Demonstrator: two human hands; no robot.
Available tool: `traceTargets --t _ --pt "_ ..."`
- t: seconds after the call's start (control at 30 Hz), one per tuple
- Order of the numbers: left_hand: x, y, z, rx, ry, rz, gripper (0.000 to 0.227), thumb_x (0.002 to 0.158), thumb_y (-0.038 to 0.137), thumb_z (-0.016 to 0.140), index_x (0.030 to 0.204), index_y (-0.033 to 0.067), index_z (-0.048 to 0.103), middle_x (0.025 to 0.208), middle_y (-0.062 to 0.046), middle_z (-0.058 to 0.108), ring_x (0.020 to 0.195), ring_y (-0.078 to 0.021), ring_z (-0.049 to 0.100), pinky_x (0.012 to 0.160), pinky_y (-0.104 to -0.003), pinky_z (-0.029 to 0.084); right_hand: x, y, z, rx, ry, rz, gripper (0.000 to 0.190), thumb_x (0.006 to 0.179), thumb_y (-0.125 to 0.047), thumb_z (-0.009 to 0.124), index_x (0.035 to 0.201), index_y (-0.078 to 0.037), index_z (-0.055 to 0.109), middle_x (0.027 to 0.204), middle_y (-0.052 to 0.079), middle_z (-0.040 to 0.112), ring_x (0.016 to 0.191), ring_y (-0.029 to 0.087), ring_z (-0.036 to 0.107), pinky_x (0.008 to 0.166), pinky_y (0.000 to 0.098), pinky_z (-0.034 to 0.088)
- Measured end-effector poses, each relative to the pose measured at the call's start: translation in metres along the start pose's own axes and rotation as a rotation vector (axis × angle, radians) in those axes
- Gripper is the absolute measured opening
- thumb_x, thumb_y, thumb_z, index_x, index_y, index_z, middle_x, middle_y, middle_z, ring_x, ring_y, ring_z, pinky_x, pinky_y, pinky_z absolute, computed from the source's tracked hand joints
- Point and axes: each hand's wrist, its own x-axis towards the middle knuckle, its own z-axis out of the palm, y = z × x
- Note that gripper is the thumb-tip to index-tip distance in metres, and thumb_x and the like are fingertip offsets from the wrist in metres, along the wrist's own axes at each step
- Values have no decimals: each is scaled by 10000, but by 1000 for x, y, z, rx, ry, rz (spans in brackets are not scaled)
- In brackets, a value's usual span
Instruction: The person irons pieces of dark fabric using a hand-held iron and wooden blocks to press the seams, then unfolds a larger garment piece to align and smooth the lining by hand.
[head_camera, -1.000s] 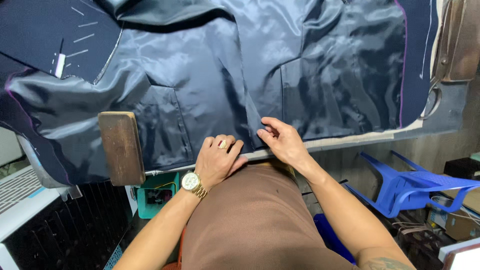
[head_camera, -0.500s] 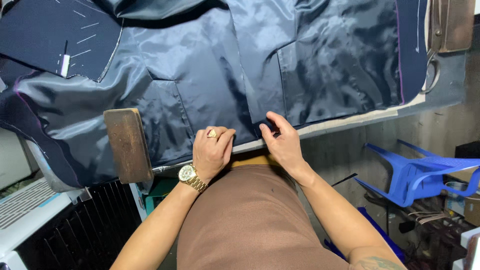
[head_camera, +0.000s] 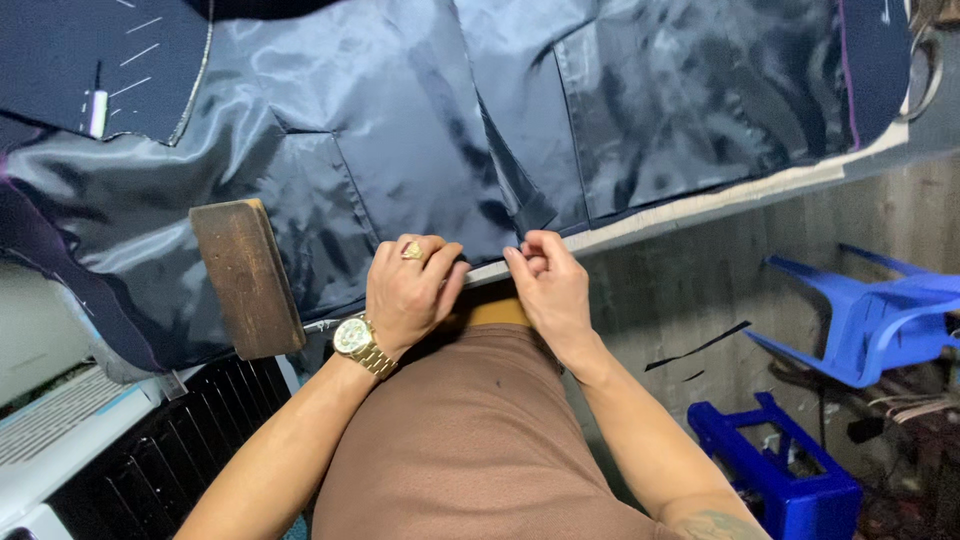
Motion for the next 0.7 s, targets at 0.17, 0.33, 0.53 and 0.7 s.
traceTargets --t 0.17,0.33,0.53,0.7 --pt "0 -2 30 184 -50 94 304 890 331 714 1084 100 677 898 -83 612 812 -284 631 673 -398 448 -12 -18 10 323 -89 -9 212 860 -149 845 1045 -116 748 896 39 775 716 48 692 622 184 597" --pt "-6 -3 8 35 27 -189 149 849 144 728 997 128 714 759 -73 646 680 -326 652 641 -405 505 26 -33 -31 249 161 -191 145 974 -125 748 1110 -82 722 982 107 748 831 153 710 716 269 607" --pt "-28 -10 -23 -179 136 -487 77 884 110 776 909 96 705 644 -111 640 628 -354 661 569 -373 506 40 -36 -8 520 -127 -175 396 966 -25 654 1331 62 529 1057 215 719 823 195 718 671 289 611" --pt "-46 -21 -37 -286 228 -673 173 924 83 770 788 74 663 610 -131 636 591 -306 668 517 -326 475 46 -29 -6 586 -136 -252 202 1038 -14 560 1224 61 574 869 234 752 566 213 726 413 236 575"
